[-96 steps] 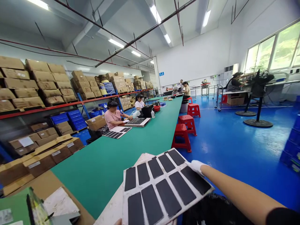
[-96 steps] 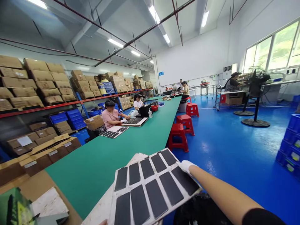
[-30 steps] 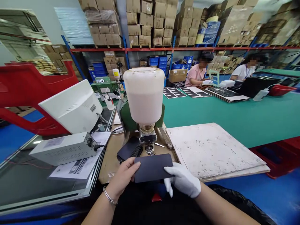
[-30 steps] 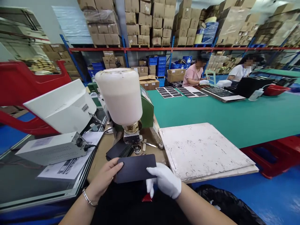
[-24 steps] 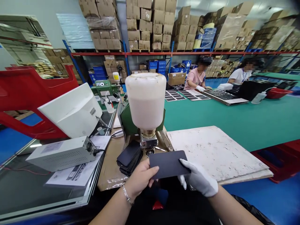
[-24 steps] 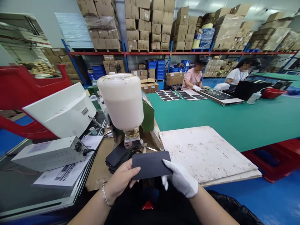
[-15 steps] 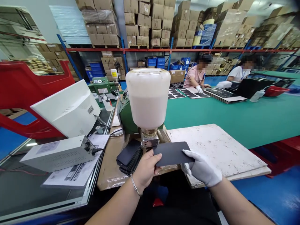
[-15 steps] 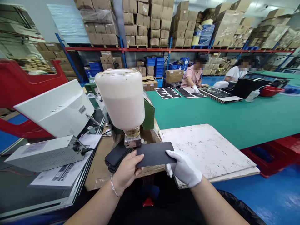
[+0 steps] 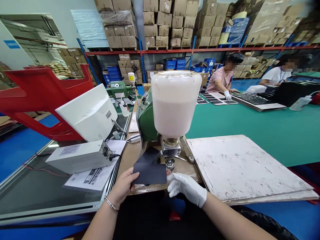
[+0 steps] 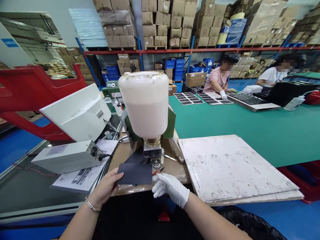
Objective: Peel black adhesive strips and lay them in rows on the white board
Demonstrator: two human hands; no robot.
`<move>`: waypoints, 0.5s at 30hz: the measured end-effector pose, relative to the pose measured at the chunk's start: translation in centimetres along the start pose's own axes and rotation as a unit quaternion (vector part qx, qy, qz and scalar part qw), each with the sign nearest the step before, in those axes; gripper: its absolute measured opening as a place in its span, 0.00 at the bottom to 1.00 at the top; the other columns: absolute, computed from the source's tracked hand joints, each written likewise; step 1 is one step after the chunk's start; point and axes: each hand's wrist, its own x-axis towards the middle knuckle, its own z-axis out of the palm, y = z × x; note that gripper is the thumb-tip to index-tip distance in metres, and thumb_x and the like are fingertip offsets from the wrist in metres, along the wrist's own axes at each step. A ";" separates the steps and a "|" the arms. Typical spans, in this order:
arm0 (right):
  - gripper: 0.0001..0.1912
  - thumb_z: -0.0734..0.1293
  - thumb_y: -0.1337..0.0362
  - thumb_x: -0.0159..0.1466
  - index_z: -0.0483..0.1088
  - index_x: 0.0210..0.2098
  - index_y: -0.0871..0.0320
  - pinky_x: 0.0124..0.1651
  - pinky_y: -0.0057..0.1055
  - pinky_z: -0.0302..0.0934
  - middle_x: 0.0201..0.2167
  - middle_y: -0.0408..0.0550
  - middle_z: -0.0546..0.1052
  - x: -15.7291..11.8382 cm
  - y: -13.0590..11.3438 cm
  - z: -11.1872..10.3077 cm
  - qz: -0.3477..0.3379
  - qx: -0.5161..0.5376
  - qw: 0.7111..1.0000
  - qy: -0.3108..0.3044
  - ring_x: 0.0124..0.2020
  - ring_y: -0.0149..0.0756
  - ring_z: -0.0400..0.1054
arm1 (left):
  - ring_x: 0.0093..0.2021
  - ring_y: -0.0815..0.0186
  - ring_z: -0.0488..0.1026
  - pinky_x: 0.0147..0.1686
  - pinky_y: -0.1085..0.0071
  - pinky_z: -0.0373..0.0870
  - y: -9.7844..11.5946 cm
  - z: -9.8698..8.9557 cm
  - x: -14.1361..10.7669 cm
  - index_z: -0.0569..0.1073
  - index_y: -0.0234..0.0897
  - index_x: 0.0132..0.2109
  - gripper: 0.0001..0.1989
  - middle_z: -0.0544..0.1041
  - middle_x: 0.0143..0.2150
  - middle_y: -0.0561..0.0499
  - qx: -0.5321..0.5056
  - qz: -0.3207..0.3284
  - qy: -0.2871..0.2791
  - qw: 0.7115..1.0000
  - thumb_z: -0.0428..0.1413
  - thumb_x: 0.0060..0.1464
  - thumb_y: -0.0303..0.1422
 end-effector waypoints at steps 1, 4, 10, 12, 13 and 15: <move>0.25 0.62 0.47 0.59 0.67 0.40 0.65 0.32 0.33 0.60 0.26 0.54 0.77 0.1 0.4 0.1 0.002 -0.001 1.000 -0.003 0.25 0.38 0.73 | 0.16 0.77 0.55 0.13 0.81 0.48 0.3 -0.5 0.6 0.72 0.32 0.35 0.13 0.66 0.21 0.56 0.001 0.008 0.012 1.000 0.61 0.43 0.36; 0.27 0.62 0.45 0.58 0.68 0.39 0.66 0.32 0.33 0.60 0.26 0.54 0.77 0.3 1.2 0.1 -0.005 0.009 1.000 0.002 0.25 0.38 0.72 | 0.15 0.79 0.54 0.14 0.82 0.48 0.6 -0.7 2.7 0.68 0.34 0.30 0.14 0.64 0.19 0.59 -0.007 0.046 0.067 0.997 0.60 0.44 0.39; 0.26 0.61 0.47 0.60 0.69 0.39 0.67 0.35 0.36 0.61 0.26 0.55 0.77 -0.2 1.8 -0.4 -0.014 0.024 0.999 0.023 0.26 0.39 0.73 | 0.13 0.76 0.57 0.14 0.79 0.50 0.0 0.6 4.3 0.68 0.33 0.36 0.19 0.71 0.21 0.54 0.054 0.014 0.100 0.993 0.60 0.42 0.43; 0.26 0.61 0.47 0.60 0.70 0.39 0.67 0.36 0.36 0.61 0.27 0.56 0.77 -0.5 1.9 -0.6 -0.024 0.026 0.999 0.023 0.27 0.40 0.73 | 0.12 0.74 0.56 0.13 0.78 0.49 0.3 -0.4 3.5 0.68 0.32 0.45 0.25 0.70 0.18 0.56 0.088 0.006 0.133 0.987 0.61 0.42 0.43; 0.26 0.61 0.47 0.60 0.70 0.39 0.67 0.37 0.37 0.61 0.28 0.56 0.77 -0.6 1.9 -0.7 -0.028 0.025 0.999 0.024 0.28 0.40 0.73 | 0.12 0.72 0.57 0.14 0.77 0.50 0.5 -1.0 3.0 0.67 0.32 0.49 0.28 0.69 0.17 0.57 0.119 0.011 0.162 0.980 0.61 0.42 0.42; 0.26 0.61 0.47 0.60 0.70 0.40 0.67 0.40 0.39 0.61 0.31 0.58 0.77 -1.0 1.8 -0.6 -0.033 0.027 0.999 0.018 0.31 0.41 0.73 | 0.16 0.68 0.63 0.17 0.75 0.54 0.5 -1.6 1.6 0.68 0.35 0.50 0.27 0.69 0.18 0.56 0.204 0.033 0.215 0.954 0.60 0.44 0.43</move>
